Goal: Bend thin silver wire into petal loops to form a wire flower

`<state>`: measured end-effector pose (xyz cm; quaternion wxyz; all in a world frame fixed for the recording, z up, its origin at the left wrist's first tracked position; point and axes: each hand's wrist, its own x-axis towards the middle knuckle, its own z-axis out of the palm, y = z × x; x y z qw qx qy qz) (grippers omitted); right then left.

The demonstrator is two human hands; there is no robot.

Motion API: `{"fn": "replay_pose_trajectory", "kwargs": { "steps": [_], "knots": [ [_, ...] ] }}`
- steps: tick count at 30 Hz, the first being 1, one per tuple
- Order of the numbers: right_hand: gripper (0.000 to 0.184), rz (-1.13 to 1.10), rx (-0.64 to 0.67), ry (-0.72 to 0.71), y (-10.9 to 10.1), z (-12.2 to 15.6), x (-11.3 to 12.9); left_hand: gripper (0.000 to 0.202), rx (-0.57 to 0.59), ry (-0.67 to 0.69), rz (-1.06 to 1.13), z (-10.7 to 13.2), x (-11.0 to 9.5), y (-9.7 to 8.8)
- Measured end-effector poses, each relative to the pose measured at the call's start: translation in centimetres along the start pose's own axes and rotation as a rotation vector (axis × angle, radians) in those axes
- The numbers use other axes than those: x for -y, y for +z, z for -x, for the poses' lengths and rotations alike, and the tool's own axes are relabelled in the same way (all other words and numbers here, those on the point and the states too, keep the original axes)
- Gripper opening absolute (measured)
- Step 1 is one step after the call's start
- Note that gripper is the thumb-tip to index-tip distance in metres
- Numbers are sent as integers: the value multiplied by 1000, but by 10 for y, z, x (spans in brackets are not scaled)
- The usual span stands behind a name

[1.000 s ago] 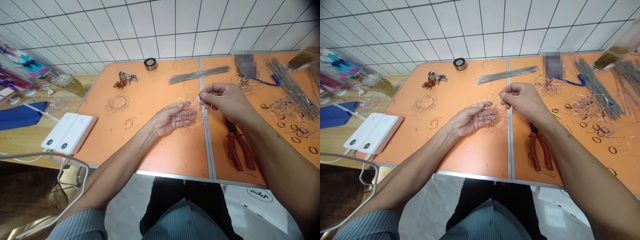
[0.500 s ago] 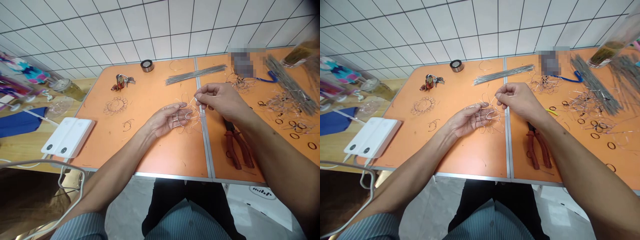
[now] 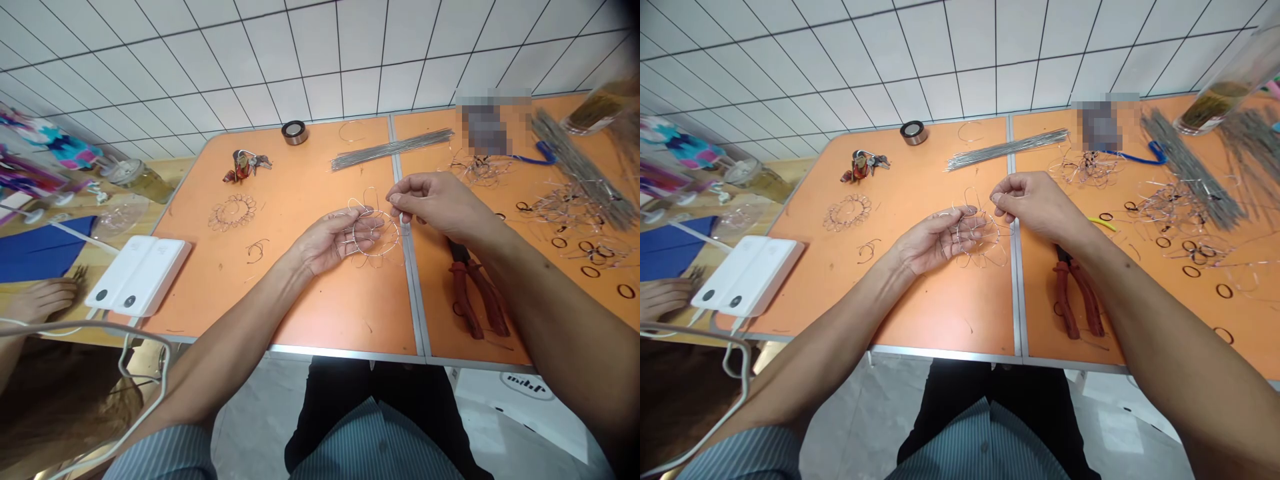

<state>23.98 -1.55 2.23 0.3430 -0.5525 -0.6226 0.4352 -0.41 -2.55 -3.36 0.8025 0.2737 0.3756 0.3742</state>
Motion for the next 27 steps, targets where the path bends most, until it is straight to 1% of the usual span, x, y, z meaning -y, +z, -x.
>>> {"fn": "replay_pose_trajectory", "kwargs": {
  "steps": [9,15,19,24,27],
  "knots": [
    [19,-25,-10,-8,0,2,4,20,-26,10,7,1,0,2],
    [28,-39,18,12,1,2,5,22,-31,14,8,2,-2,2],
    [39,-35,53,40,2,0,-1,23,-31,21,9,3,-2,4],
    [60,3,95,51,4,0,-6,24,24,47,11,4,-1,5],
    [69,-5,119,55,5,1,-6,21,30,48,12,4,-1,4]
  ]
}}
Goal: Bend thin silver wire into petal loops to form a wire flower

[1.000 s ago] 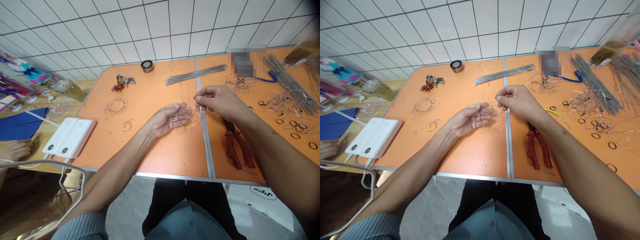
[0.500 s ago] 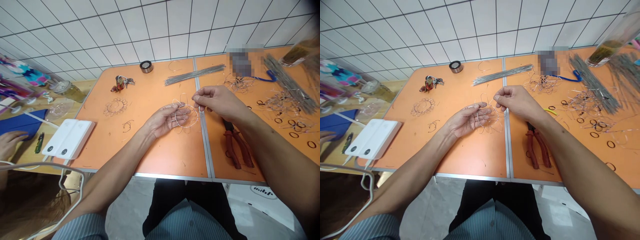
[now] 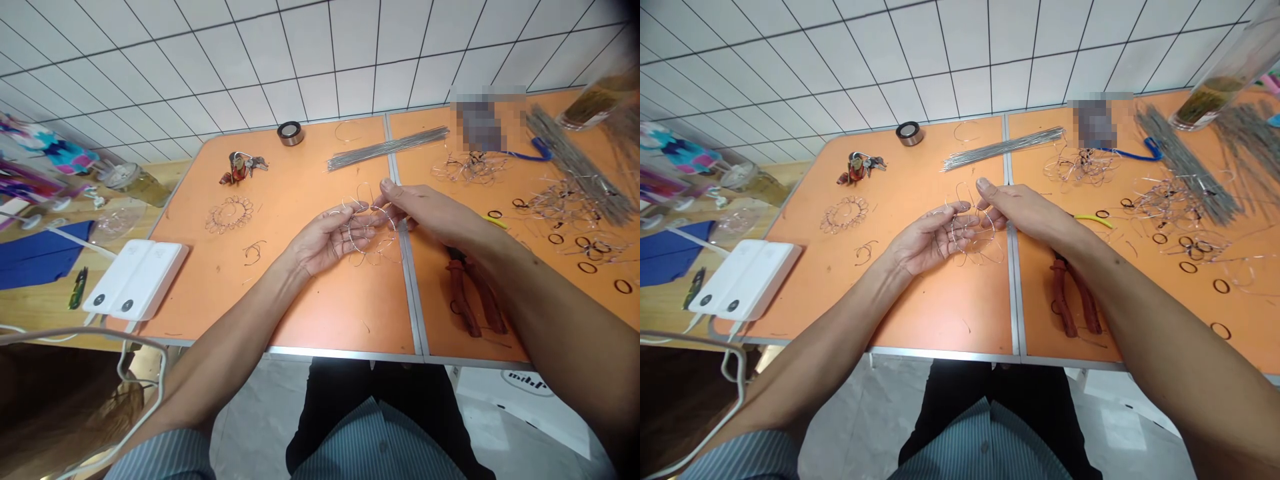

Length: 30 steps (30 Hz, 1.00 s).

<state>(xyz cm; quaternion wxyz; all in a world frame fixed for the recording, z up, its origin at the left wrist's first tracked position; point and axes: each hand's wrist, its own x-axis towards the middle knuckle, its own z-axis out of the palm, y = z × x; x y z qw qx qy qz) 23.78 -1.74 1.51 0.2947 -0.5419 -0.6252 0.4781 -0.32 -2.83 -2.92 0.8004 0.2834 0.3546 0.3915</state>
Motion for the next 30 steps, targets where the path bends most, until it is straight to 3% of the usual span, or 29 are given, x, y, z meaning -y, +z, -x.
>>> {"fn": "replay_pose_trajectory", "kwargs": {
  "steps": [9,18,30],
  "knots": [
    [66,-160,83,34,5,-3,-3,24,19,-10,-3,0,-1,0],
    [67,-252,4,44,2,-10,-12,20,9,3,10,-2,-1,-3],
    [43,-313,-71,-64,-4,-11,-16,20,-8,-12,-8,-4,0,-4]
  ]
}}
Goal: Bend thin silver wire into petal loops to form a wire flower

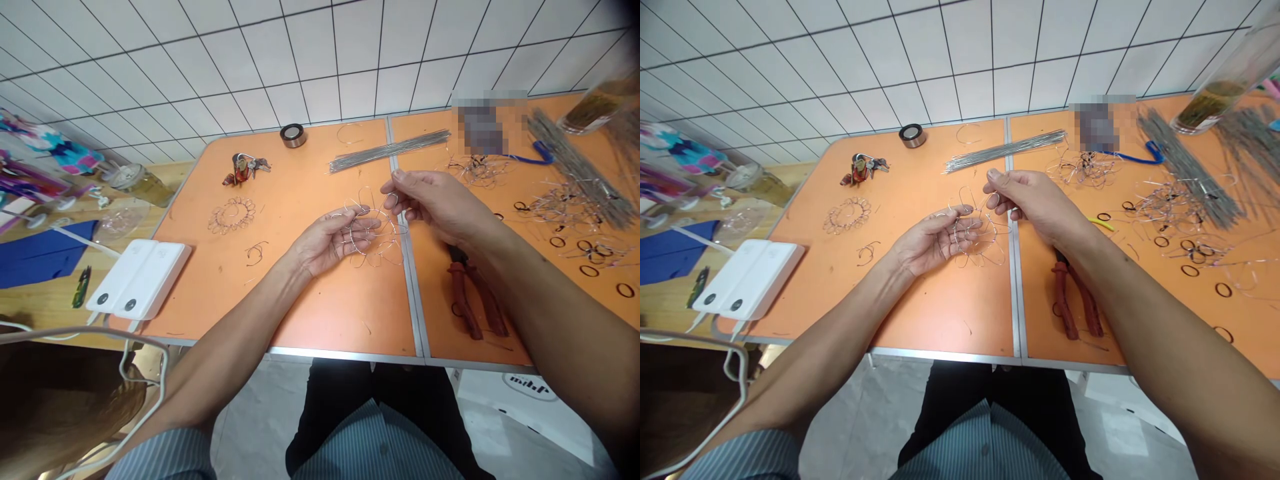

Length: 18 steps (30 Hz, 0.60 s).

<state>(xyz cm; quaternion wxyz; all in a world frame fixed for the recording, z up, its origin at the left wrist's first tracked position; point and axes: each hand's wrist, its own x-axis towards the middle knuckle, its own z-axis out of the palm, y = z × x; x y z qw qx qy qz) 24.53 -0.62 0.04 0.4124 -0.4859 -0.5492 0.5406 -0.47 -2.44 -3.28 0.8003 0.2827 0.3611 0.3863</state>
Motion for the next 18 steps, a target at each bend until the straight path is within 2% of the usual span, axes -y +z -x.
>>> {"fn": "replay_pose_trajectory", "kwargs": {
  "steps": [8,15,18],
  "knots": [
    [46,30,8,15,3,0,1,18,14,8,-1,0,1,-1],
    [73,80,95,143,8,6,7,18,33,29,-10,0,1,-1],
    [76,105,157,176,10,9,9,23,44,31,-19,2,0,2]
  ]
}}
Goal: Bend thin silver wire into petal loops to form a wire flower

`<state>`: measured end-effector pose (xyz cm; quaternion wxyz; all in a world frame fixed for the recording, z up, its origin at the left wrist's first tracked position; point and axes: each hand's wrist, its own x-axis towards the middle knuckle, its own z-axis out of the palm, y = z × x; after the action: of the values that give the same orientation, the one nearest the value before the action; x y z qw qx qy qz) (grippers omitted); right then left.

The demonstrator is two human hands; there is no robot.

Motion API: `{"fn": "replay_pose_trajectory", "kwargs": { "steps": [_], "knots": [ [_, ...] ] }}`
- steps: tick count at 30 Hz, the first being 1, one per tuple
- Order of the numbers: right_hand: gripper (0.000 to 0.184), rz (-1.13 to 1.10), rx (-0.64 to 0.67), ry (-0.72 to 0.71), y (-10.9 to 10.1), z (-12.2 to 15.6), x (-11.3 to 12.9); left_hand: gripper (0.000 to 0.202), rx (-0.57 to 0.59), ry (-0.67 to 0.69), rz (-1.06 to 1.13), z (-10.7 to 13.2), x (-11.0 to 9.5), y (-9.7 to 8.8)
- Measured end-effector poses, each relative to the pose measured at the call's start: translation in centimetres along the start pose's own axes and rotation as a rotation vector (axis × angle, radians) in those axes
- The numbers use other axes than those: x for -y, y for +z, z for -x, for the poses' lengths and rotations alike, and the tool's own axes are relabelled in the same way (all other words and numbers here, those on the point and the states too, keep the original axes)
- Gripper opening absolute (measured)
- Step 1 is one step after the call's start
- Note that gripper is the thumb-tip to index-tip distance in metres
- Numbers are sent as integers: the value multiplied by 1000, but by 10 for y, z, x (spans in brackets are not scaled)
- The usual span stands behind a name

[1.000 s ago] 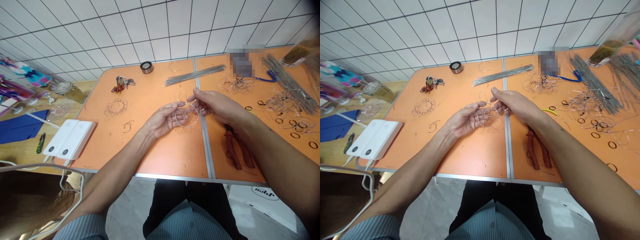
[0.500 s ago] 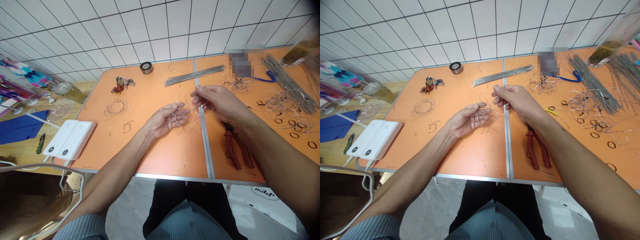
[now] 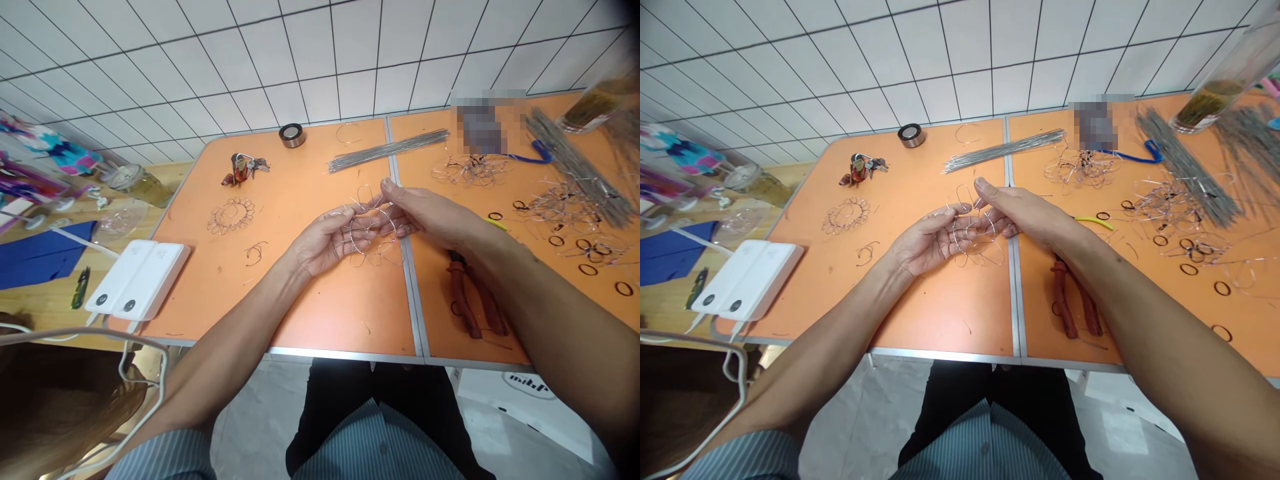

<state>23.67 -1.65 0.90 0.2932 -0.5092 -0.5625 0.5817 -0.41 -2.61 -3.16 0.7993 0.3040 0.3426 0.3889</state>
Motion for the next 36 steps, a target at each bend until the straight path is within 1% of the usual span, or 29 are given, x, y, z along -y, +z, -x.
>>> {"fn": "replay_pose_trajectory", "kwargs": {
  "steps": [5,8,14,17,20,23,26,29,33,36],
  "knots": [
    [76,14,43,40,3,4,4,28,19,-5,-13,2,-1,5],
    [77,-4,58,43,5,4,4,27,16,-10,-12,2,-1,6],
    [79,-84,87,27,6,2,-3,30,22,-15,-14,1,1,2],
    [79,-110,128,37,6,2,-5,32,36,-23,-15,1,2,-1],
    [79,-128,166,41,6,1,-5,30,30,-26,-16,0,2,-2],
    [77,-145,155,53,6,1,-4,29,23,-27,-17,0,2,-1],
    [77,-163,145,67,7,0,-4,29,41,-20,-13,0,2,0],
    [77,-195,176,62,7,1,-5,28,53,-10,-10,1,1,1],
    [78,-208,219,69,7,1,-7,27,38,-15,-16,0,1,2],
    [79,-206,186,78,6,1,-8,25,38,-16,-5,1,1,2]
  ]
}}
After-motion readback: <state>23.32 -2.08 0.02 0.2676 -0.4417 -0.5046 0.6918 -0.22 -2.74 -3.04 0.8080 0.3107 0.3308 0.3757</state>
